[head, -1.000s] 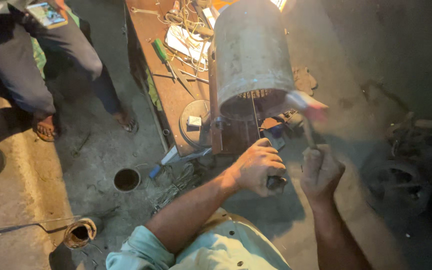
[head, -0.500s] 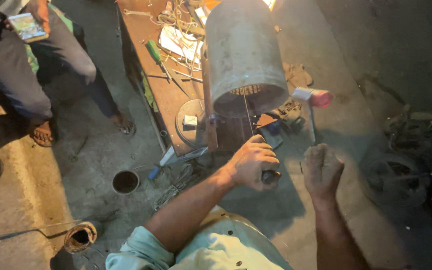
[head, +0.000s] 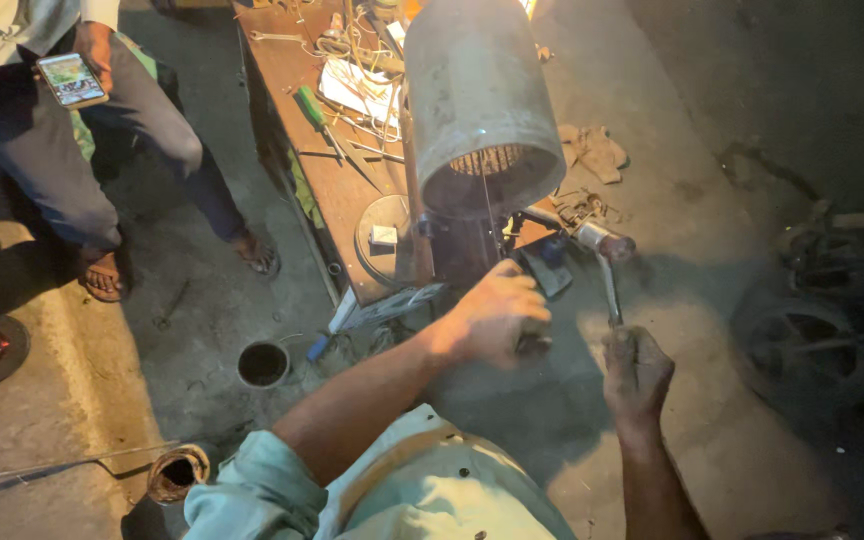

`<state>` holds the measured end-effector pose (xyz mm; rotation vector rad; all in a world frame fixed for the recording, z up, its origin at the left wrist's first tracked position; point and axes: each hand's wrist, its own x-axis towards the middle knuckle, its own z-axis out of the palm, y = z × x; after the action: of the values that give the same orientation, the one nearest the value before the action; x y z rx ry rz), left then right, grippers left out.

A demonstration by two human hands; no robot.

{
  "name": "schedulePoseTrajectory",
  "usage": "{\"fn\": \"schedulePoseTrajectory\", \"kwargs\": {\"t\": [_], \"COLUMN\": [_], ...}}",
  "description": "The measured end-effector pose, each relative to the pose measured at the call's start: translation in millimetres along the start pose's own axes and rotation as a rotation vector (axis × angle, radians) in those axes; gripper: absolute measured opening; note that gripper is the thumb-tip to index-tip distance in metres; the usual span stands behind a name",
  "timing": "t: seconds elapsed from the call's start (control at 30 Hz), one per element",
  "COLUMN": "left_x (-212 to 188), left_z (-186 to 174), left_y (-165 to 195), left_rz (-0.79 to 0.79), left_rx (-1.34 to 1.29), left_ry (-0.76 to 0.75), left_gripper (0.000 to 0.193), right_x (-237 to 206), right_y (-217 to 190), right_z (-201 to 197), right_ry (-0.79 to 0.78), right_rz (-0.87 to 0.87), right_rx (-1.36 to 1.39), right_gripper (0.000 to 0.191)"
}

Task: The person uses a hammer to repeatedly strike a metal rod held against a cylindrical metal object mounted on a workbench. The person continues hammering the rod throughout the clip.

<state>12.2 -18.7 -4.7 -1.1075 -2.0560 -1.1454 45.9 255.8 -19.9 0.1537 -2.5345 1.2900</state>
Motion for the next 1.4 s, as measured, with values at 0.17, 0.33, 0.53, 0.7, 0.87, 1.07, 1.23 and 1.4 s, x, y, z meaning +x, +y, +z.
{"fn": "schedulePoseTrajectory", "kwargs": {"t": [0.17, 0.33, 0.53, 0.7, 0.87, 1.07, 1.23, 1.4], "left_x": [20.1, -2.8, -5.4, 11.1, 22.0, 30.8, 15.7, 5.5], "left_z": [-50.2, -45.1, -15.8, -11.6, -14.3, -16.2, 3.8, 12.0], "left_y": [-0.3, 32.7, 45.1, 42.7, 63.8, 67.9, 78.9, 56.7], "left_rz": [-0.227, -0.122, -0.079, 0.036, 0.070, 0.202, 0.211, 0.174], "left_rx": [-0.360, -0.117, -0.127, 0.023, 0.051, 0.088, 0.045, 0.136], "left_ry": [0.299, 0.228, 0.048, -0.013, 0.032, -0.134, -0.133, -0.121], "left_gripper": [0.021, 0.025, 0.020, 0.026, 0.025, 0.029, 0.025, 0.033], "right_x": [6.4, 23.6, 46.8, 57.1, 61.0, 62.0, 56.0, 47.4], "right_y": [-6.4, -16.2, -7.3, 4.0, 12.0, 23.1, 26.1, 17.5], "right_z": [4.4, 14.0, 30.0, 39.6, 41.5, 46.2, 48.8, 48.6], "right_ry": [-0.032, -0.088, -0.104, -0.164, -0.168, -0.197, -0.183, -0.153], "right_rz": [-0.078, -0.096, -0.265, -0.197, -0.224, -0.191, -0.112, -0.083], "right_rx": [-0.125, -0.057, -0.031, 0.193, 0.167, 0.217, 0.269, 0.208], "right_gripper": [0.050, 0.047, 0.046, 0.046, 0.047, 0.049, 0.047, 0.043]}}
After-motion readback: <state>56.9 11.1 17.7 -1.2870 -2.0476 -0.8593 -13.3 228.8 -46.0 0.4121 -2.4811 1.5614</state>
